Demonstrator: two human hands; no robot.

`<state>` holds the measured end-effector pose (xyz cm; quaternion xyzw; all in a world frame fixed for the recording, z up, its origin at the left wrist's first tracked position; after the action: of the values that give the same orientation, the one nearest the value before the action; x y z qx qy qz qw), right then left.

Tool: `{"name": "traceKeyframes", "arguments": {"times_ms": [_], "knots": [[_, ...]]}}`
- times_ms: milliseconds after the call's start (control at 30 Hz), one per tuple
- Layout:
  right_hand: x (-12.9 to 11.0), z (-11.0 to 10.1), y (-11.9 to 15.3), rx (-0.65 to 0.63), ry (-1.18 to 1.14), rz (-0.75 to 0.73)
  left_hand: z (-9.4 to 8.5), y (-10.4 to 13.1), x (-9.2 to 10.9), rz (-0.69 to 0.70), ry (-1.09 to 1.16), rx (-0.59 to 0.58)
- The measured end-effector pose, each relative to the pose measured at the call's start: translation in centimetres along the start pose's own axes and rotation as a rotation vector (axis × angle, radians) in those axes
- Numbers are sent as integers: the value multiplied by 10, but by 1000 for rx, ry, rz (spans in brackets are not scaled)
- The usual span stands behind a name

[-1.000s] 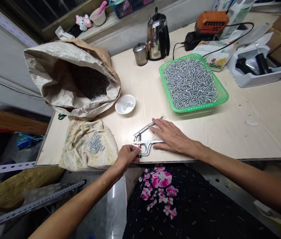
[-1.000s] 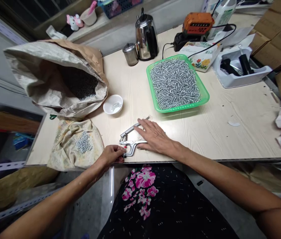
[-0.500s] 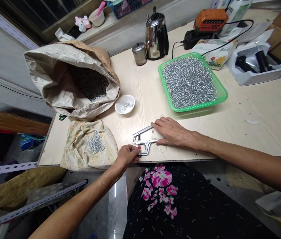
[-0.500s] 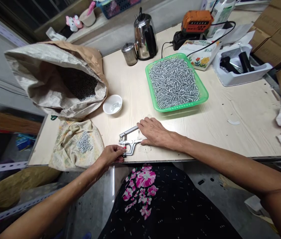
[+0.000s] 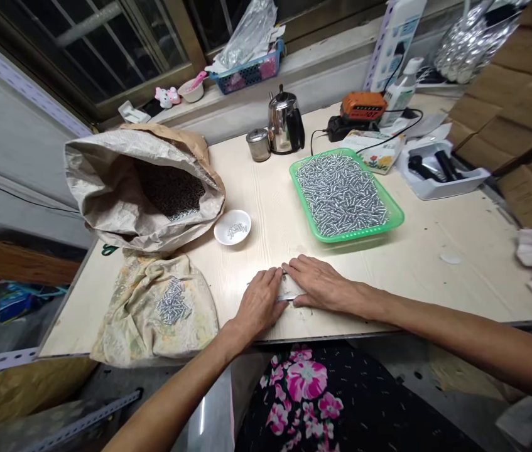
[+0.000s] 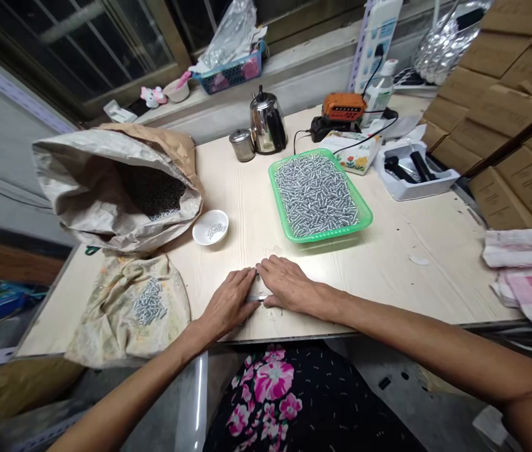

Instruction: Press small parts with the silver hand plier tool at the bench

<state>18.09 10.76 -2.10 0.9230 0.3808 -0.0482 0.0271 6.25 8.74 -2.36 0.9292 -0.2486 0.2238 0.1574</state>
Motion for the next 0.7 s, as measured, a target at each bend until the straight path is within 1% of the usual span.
{"name": "traceKeyframes", "arguments": {"times_ms": [67,167,300,400,500,700], "knots": [[6,-2,2,-5,-13,17,0,-3,0,-7,-20,-28],[13,-5,7,1,-1,38,-2,-8,4,3,-48,-21],[8,-3,12,3,47,16,0,-14,8,32,-56,-46],[3,1,15,37,54,47,1,-16,7,26,-22,-63],[0,4,18,73,28,77,-1,-16,5,26,22,-46],[1,3,18,48,4,84,-1,-16,5,31,19,-42]]}}
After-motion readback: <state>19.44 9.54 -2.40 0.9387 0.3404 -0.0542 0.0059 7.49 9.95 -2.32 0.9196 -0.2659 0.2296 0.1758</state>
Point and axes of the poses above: each hand's wrist, its own y-axis away from the middle knuckle, its own z-axis out of the palm, x = y × z, the point moved 6 cm from there along -y, towards the middle knuckle, and after that the axes turned 13 degrees about y, right-handed, at the moved point
